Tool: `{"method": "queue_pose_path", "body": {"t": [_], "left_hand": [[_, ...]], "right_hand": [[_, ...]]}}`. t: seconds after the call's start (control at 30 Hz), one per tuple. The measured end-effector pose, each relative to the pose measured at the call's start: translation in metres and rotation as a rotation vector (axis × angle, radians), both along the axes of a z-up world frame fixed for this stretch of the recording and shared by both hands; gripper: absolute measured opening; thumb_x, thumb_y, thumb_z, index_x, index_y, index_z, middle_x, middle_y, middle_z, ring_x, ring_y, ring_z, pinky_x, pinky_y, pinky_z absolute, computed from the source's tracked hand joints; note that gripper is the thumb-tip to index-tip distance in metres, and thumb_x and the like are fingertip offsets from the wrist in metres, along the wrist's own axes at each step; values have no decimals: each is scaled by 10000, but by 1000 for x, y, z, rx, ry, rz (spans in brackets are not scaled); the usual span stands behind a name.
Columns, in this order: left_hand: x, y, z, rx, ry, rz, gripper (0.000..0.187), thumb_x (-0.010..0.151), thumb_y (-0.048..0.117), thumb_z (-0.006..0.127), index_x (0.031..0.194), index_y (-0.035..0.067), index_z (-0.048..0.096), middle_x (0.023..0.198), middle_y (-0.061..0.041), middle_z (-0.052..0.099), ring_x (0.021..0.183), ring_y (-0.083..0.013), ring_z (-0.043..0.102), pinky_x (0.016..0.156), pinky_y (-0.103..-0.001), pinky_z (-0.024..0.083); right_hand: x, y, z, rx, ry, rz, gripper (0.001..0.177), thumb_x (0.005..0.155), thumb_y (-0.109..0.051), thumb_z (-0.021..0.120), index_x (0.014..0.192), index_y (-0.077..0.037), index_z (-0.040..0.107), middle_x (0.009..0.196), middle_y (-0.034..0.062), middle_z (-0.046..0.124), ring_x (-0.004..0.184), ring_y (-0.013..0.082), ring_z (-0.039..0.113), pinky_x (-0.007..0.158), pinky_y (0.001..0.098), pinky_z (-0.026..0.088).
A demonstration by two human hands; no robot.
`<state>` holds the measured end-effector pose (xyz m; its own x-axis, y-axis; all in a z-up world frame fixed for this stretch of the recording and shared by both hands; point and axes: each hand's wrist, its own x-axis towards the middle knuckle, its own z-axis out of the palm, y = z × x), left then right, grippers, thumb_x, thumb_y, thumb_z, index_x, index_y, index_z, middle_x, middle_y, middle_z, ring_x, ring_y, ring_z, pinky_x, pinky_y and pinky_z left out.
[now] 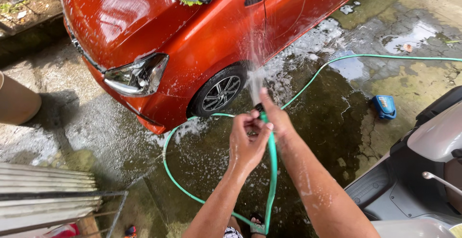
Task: The person washes an orange car by spraying water from a hose and scrubbing the hood, fender, and headlight with a sponge.
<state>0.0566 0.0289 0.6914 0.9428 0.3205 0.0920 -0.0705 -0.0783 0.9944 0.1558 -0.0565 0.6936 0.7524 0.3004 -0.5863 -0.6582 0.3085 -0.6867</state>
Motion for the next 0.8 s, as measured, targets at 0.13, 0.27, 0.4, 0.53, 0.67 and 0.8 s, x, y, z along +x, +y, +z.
{"method": "queue_pose_path", "body": {"t": [0.13, 0.27, 0.4, 0.53, 0.67, 0.8], "left_hand": [[12, 16, -7, -22, 15, 56, 500, 869, 278, 815, 1146, 20, 488, 1038, -88, 662, 905, -144, 688, 712, -332, 608], [28, 34, -7, -61, -76, -62, 516, 871, 285, 787, 1178, 28, 462, 1054, -53, 677, 944, -113, 697, 729, -293, 630], [41, 74, -13, -20, 60, 18, 516, 880, 264, 792, 1172, 27, 439, 1004, -63, 665, 879, -140, 711, 693, -277, 631], [48, 113, -10, -15, -30, 112, 478, 921, 263, 767, 1186, 24, 449, 1016, -83, 645, 939, -148, 689, 666, -291, 627], [73, 135, 12, 121, 52, 38, 460, 930, 315, 745, 1212, 51, 496, 1147, -69, 651, 997, -139, 716, 711, -258, 652], [88, 133, 32, 191, -106, -50, 408, 928, 298, 761, 1092, 15, 519, 938, -124, 674, 807, -192, 747, 602, -285, 624]], "right_hand": [[11, 17, -7, 29, -53, 125, 592, 960, -649, 575, 726, -107, 538, 576, -6, 540, 397, 101, 395, 379, 275, 344], [35, 29, -7, -64, -139, 144, 700, 944, -714, 511, 673, -70, 542, 466, 10, 423, 362, 115, 368, 348, 282, 318], [44, 78, -18, 6, -59, 240, 621, 940, -687, 535, 687, -120, 524, 478, -14, 426, 364, 124, 372, 345, 300, 331], [57, 127, -9, 85, -109, 277, 610, 971, -654, 549, 729, -94, 553, 565, -14, 533, 427, 115, 410, 398, 280, 354], [86, 132, 23, -19, -154, 108, 547, 937, -661, 523, 748, -153, 587, 546, -16, 504, 393, 105, 380, 351, 261, 300], [104, 133, 48, -55, -160, 65, 638, 943, -685, 515, 680, -104, 547, 497, 14, 437, 377, 111, 371, 335, 264, 292]]}}
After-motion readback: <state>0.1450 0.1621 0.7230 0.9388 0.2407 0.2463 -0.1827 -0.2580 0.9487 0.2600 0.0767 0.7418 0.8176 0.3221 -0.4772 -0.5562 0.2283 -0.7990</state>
